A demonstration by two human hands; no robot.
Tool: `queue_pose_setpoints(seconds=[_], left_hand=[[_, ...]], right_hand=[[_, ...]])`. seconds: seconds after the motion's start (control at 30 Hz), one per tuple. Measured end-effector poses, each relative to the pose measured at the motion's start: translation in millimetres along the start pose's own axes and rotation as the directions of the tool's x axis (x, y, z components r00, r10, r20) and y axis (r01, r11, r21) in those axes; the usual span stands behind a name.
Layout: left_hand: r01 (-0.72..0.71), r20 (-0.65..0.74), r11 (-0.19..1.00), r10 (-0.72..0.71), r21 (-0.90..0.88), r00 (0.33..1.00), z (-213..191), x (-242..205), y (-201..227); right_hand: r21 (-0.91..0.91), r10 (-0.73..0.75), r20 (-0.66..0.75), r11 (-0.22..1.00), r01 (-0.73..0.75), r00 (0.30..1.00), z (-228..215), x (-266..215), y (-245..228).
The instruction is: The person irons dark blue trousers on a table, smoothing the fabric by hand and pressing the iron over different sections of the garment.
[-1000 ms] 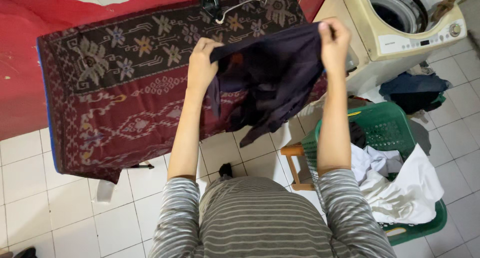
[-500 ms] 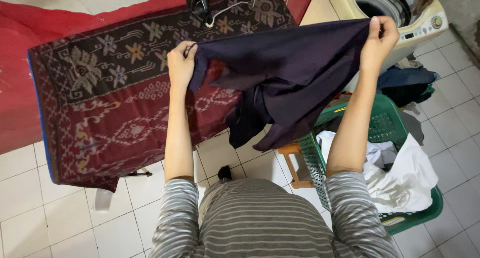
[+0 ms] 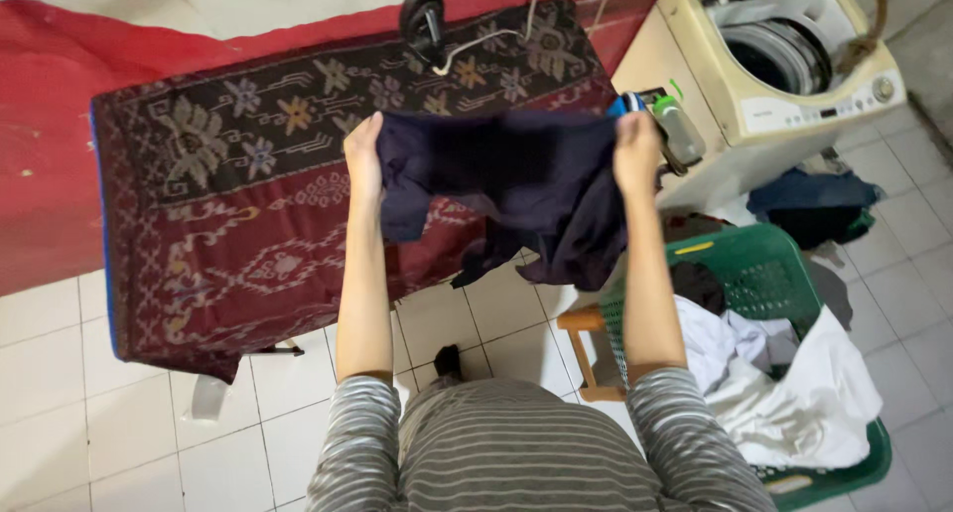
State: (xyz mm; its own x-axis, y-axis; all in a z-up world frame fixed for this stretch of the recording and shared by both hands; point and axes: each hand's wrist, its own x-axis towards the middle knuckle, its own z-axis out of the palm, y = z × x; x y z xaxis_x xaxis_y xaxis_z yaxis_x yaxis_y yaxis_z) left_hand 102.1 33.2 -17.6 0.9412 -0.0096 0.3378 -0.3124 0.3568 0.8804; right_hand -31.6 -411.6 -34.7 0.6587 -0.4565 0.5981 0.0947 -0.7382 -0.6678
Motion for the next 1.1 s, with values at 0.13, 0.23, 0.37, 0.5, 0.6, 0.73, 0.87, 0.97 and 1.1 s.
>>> queue_pose_setpoints(seconds=[0.13, 0.23, 0.37, 0.5, 0.6, 0.73, 0.87, 0.97, 1.1], left_hand=[[0.355, 0.103, 0.746, -0.363, -0.563, 0.926, -38.9, -11.5, 9.8], [0.387, 0.187, 0.583, -0.374, -0.714, 0.908, -59.6, -13.3, 0.4], [0.283, 0.019, 0.737, -0.344, -0.614, 0.939, -75.9, -15.8, -31.1], [0.415, 0.238, 0.624, -0.35, -0.663, 0.906, -80.0, -21.9, -42.2], [0.462, 0.284, 0.638, -0.367, -0.616, 0.886, -71.9, -19.1, -39.8], [0.415, 0.204, 0.729, -0.364, -0.545, 0.909, -74.1, -0.1, -39.3], [0.351, 0.012, 0.914, -0.356, -0.202, 0.934, -115.3, 23.2, -50.2], [0.295, 0.069, 0.887, -0.291, -0.356, 0.954, -153.0, 33.5, -59.5], [0.218, 0.191, 0.852, -0.141, -0.477, 0.971, -188.3, 37.1, -55.7]], right_hand=[[-0.011, 0.013, 0.414, 1.0, -0.01, 0.91, 71.8, -56.8, -15.1], [-0.28, 0.062, 0.643, 0.947, 0.159, 0.764, 120.3, -101.0, -20.1], [-0.465, 0.307, 0.674, 0.883, 0.062, 0.672, 146.4, -141.7, -5.6], [-0.363, 0.367, 0.727, 0.923, -0.13, 0.581, 129.9, -124.2, 29.3], [-0.3, 0.332, 0.884, 0.943, -0.146, 0.33, 91.3, -88.2, 56.1], [-0.186, 0.301, 0.869, 0.935, -0.303, 0.393, 11.6, -32.8, 77.6], [0.202, 0.196, 0.745, 0.845, -0.495, 0.638, -55.0, 6.4, 76.9], [0.461, -0.013, 0.792, 0.667, -0.585, 0.61, -73.3, 37.0, 67.2], [0.247, 0.07, 0.88, 0.776, -0.58, 0.469, -56.2, 67.0, 53.4]])
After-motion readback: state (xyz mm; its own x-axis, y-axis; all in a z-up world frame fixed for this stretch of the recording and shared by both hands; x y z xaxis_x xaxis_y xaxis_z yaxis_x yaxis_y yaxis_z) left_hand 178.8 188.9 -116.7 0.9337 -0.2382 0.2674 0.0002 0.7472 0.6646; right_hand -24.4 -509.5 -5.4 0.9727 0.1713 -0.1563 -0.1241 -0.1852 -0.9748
